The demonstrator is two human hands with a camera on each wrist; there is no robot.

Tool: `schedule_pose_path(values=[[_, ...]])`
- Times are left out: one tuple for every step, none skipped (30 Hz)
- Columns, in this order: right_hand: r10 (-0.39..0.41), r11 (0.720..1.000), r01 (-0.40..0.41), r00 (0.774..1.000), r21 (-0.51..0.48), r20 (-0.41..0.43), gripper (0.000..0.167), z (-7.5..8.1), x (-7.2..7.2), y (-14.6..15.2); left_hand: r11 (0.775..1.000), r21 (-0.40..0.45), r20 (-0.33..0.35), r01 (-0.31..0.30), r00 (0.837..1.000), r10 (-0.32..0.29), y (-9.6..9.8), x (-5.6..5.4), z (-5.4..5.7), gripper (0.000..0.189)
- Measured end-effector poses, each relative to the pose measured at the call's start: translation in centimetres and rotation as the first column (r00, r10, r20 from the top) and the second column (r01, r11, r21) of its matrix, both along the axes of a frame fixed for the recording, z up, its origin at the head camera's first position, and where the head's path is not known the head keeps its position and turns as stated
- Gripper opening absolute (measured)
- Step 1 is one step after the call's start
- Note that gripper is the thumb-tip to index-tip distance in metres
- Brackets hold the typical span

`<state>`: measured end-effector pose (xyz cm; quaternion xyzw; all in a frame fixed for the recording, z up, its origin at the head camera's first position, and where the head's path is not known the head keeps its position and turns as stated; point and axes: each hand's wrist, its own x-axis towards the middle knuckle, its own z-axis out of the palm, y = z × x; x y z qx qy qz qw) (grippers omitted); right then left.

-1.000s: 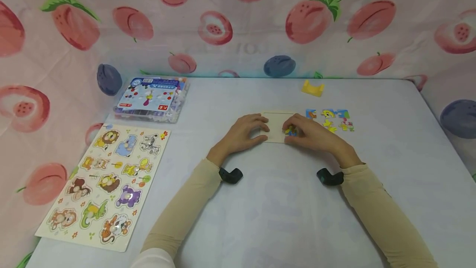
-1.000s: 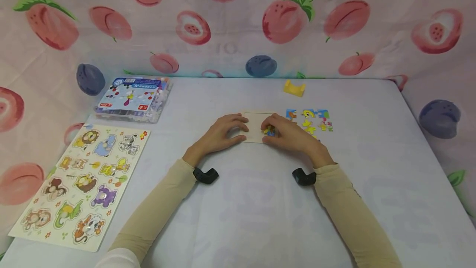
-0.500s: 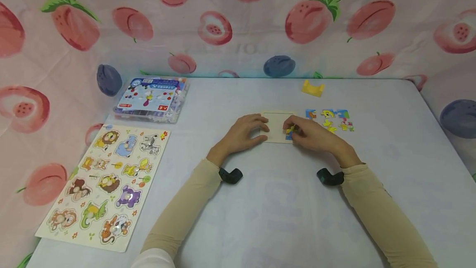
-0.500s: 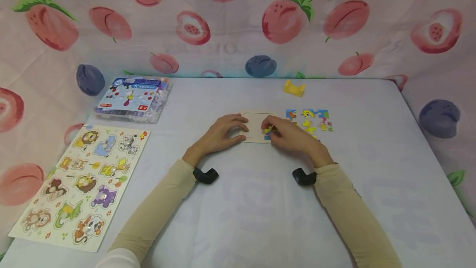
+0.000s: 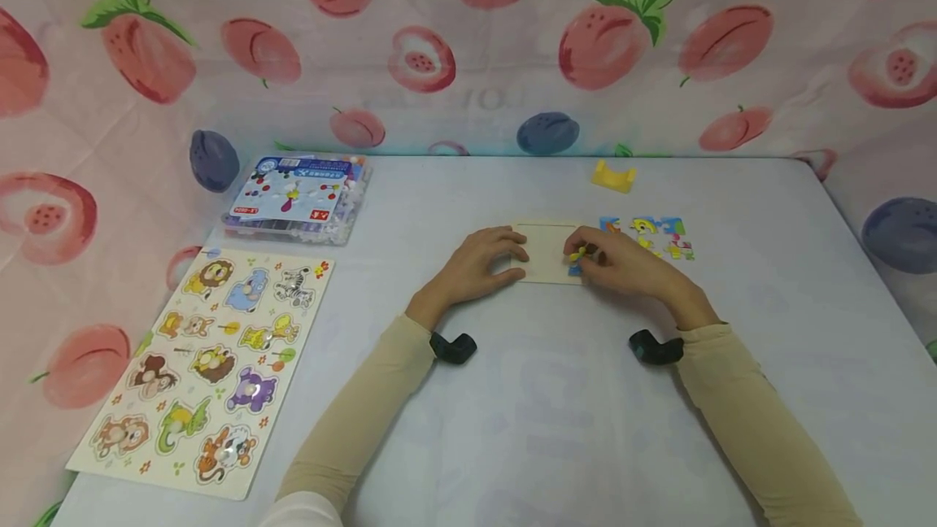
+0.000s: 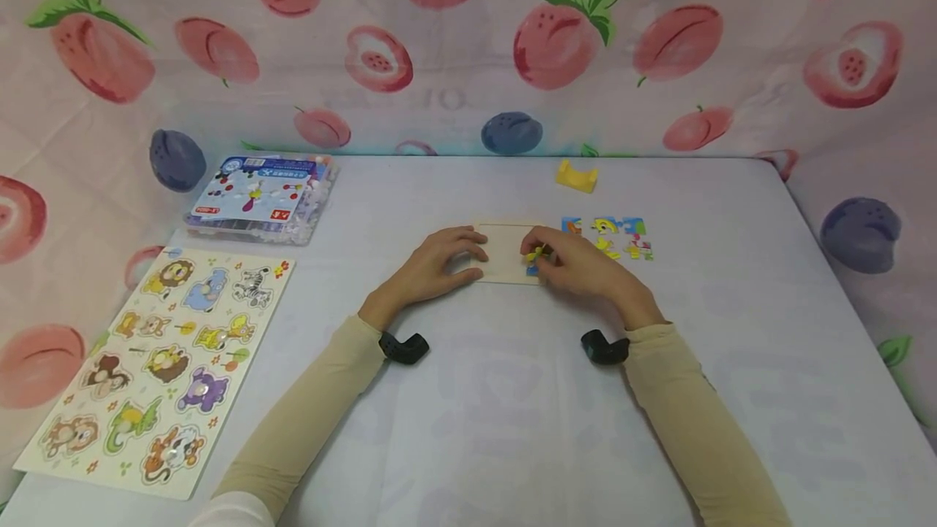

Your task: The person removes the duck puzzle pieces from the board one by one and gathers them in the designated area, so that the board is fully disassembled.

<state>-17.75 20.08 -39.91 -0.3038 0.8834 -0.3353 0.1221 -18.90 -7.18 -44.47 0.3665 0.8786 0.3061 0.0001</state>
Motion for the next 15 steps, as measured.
schedule_pose_path(values=[[-0.004, 1.000, 0.004, 1.000, 0.001, 0.003, 0.022, 0.1, 0.0, 0.1, 1.000, 0.000, 0.000, -0.001, 1.000, 0.001, 0.0, 0.0, 0.0, 0.021], [-0.009, 1.000, 0.009, 1.000, 0.003, 0.006, 0.022, 0.2, 0.0, 0.2, 1.000, -0.001, 0.001, -0.002, 1.000, 0.002, 0.0, 0.0, 0.0, 0.021], [-0.015, 1.000, 0.015, 1.000, 0.009, 0.006, 0.021, 0.2, 0.0, 0.3, 1.000, 0.000, 0.000, -0.003, 1.000, 0.003, 0.0, 0.0, -0.1, 0.021], [-0.020, 1.000, 0.020, 1.000, 0.013, 0.010, 0.021, 0.3, 0.0, 0.5, 1.000, 0.001, 0.000, -0.002, 1.000, 0.002, 0.0, 0.0, -0.1, 0.021], [-0.026, 1.000, 0.026, 1.000, 0.016, 0.014, 0.020, 0.4, 0.0, 0.6, 1.000, 0.004, -0.001, -0.001, 1.000, 0.001, 0.0, 0.0, -0.1, 0.021], [-0.032, 0.999, 0.031, 0.999, 0.020, 0.019, 0.020, 0.4, 0.0, 0.8, 1.000, 0.006, 0.000, 0.000, 1.000, 0.000, 0.0, 0.0, -0.1, 0.021], [-0.037, 0.999, 0.036, 0.999, 0.021, 0.024, 0.019, 0.5, 0.0, 1.0, 1.000, 0.009, 0.001, 0.002, 1.000, -0.002, -0.1, 0.0, -0.1, 0.022], [-0.038, 0.999, 0.038, 0.999, 0.022, 0.025, 0.018, 0.5, 0.0, 1.2, 1.000, 0.012, 0.002, 0.002, 1.000, -0.002, -0.1, 0.1, -0.1, 0.022], [-0.040, 0.999, 0.040, 0.999, 0.025, 0.025, 0.017, 0.5, 0.0, 1.3, 1.000, 0.014, 0.004, 0.004, 1.000, -0.004, -0.1, 0.1, -0.1, 0.022], [-0.042, 0.999, 0.042, 0.999, 0.026, 0.025, 0.016, 0.5, 0.0, 1.5, 1.000, 0.015, 0.005, 0.005, 1.000, -0.005, -0.1, 0.1, -0.1, 0.022], [-0.043, 0.999, 0.042, 0.999, 0.028, 0.023, 0.016, 0.6, 0.0, 1.7, 1.000, 0.016, 0.006, 0.005, 1.000, -0.005, -0.1, 0.1, -0.1, 0.022], [-0.048, 0.998, 0.047, 0.999, 0.029, 0.024, 0.015, 0.6, 0.0, 1.9, 1.000, 0.017, 0.006, 0.006, 1.000, -0.006, -0.1, 0.1, -0.1, 0.022], [-0.052, 0.998, 0.051, 0.998, 0.033, 0.023, 0.015, 0.7, 0.0, 2.0, 1.000, 0.018, 0.005, 0.007, 1.000, -0.007, -0.1, 0.1, -0.1, 0.022], [-0.056, 0.998, 0.056, 0.998, 0.035, 0.024, 0.014, 0.7, -0.1, 2.2, 1.000, 0.018, 0.003, 0.007, 1.000, -0.007, -0.1, 0.0, -0.1, 0.022], [-0.063, 0.997, 0.062, 0.998, 0.036, 0.030, 0.014, 0.8, -0.1, 2.4, 1.000, 0.018, 0.002, 0.008, 1.000, -0.008, -0.1, 0.0, -0.1, 0.022]])
